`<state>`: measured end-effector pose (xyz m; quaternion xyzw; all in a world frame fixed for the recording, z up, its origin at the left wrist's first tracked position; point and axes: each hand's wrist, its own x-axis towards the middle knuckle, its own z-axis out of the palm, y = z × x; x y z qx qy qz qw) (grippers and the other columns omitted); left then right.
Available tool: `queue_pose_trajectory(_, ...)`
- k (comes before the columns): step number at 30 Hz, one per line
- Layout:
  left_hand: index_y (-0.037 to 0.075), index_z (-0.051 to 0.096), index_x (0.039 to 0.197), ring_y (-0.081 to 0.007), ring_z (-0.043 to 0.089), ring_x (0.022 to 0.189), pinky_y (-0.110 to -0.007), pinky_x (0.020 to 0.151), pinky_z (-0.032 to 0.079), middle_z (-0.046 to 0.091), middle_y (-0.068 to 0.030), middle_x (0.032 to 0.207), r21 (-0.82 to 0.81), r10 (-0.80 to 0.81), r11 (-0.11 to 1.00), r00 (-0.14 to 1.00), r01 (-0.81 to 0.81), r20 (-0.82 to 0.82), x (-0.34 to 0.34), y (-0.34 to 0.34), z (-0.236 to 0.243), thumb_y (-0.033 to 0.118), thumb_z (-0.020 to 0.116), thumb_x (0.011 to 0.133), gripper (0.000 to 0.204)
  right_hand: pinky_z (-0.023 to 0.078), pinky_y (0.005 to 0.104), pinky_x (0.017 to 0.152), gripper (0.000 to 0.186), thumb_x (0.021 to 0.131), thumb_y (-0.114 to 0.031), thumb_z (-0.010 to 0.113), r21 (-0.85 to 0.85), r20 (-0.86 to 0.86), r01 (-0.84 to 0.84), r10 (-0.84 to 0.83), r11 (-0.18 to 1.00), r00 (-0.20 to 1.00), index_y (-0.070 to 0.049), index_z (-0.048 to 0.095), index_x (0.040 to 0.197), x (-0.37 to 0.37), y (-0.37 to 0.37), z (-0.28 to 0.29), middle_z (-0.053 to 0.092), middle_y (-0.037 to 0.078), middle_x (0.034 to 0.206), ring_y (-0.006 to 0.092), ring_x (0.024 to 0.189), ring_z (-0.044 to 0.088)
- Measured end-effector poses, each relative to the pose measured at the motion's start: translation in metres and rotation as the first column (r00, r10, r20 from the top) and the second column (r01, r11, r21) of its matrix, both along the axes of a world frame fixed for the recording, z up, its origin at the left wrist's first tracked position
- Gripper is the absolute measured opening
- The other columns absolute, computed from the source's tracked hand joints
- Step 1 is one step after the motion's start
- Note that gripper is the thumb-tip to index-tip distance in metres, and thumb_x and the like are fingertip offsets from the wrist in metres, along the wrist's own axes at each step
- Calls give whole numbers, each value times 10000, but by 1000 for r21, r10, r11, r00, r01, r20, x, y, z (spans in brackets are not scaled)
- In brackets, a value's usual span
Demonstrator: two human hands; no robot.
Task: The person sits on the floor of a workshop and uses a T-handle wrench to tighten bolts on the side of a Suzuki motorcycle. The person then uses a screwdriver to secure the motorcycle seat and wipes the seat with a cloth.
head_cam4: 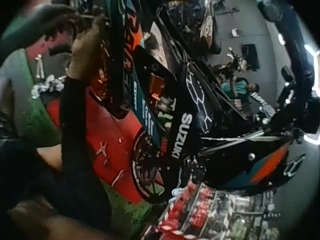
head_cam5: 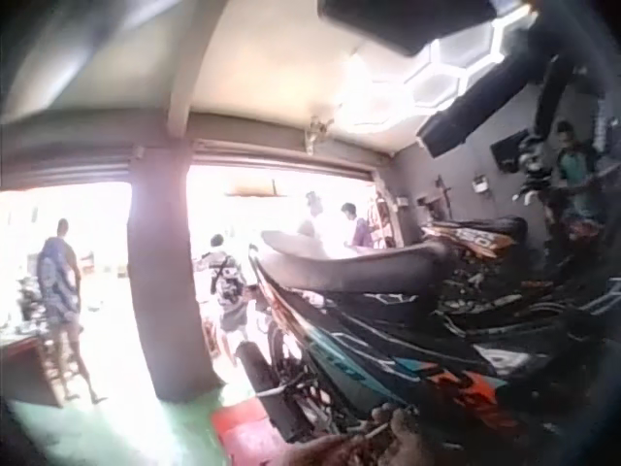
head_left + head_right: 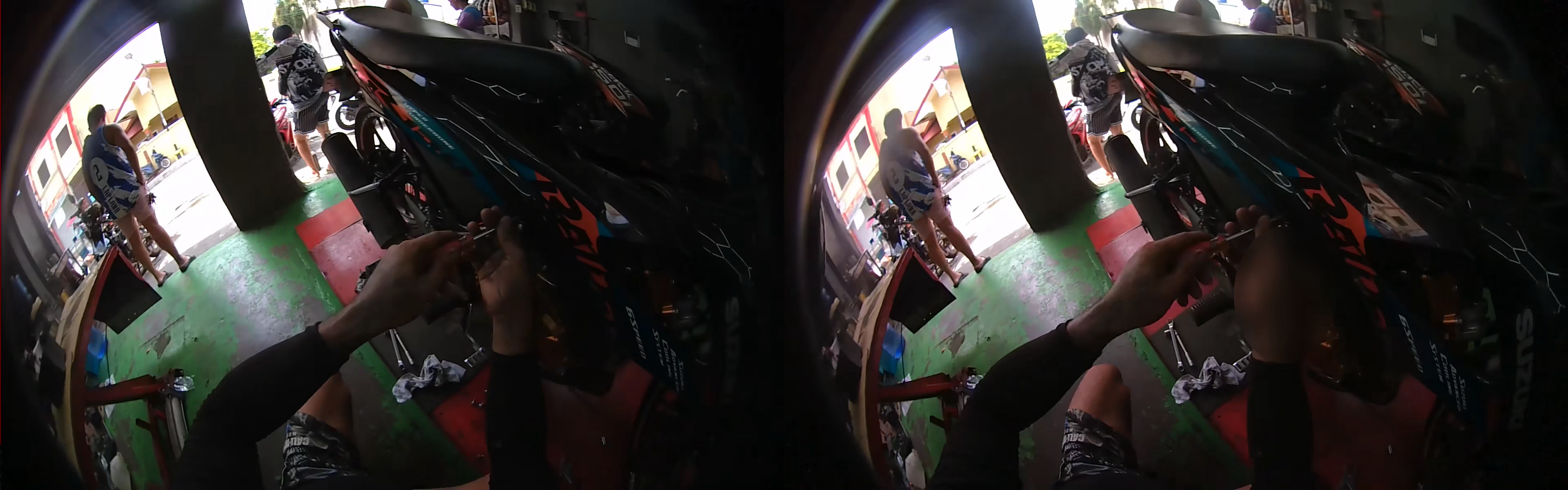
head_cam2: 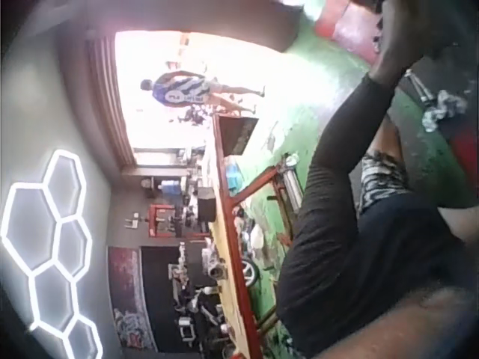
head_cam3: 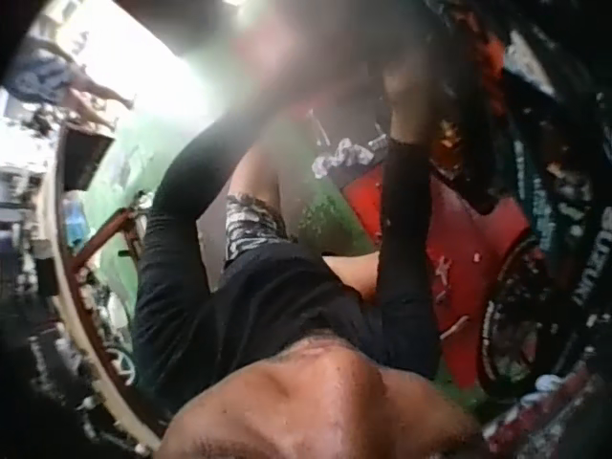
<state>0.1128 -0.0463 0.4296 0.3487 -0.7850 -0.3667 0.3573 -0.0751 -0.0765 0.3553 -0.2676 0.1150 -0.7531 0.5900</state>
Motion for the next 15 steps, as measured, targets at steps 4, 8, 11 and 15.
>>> queue_pose_trajectory(4,-15,591,1370,-166,680,690,-308,654,574,717,-94,914,-853,298,510,909,108,293,-15,4,2,249,561,1104,376,572,375,914,317,1075,-297,616,-52,3,36,-36,998,999,-91,608,1317,-7,2,5,695,57,1254,222,1100,686)
queue_pose_trajectory(8,-34,587,1350,-197,669,653,-329,683,574,722,-130,906,126,101,988,987,-85,-128,-15,14,9,236,565,1100,368,566,364,912,317,1078,-298,609,7,-55,85,-85,996,995,-97,608,1324,-17,2,2,683,68,1279,214,1103,685)
queue_pose_trajectory(11,-44,568,1380,-163,651,630,-297,630,553,713,-98,827,519,1,843,967,137,-256,-5,6,16,291,512,1124,425,568,369,914,307,1079,-290,608,-19,-65,92,-93,996,994,-96,613,1317,-18,0,1,676,75,1294,222,1112,685)
queue_pose_trajectory(15,2,585,1381,-225,673,775,-359,699,574,659,-129,973,-626,146,779,965,24,218,-5,1,1,152,560,1070,346,573,370,907,297,1082,-277,601,-10,-18,52,-52,999,998,-92,606,1314,-6,4,7,680,72,1275,227,1138,678)
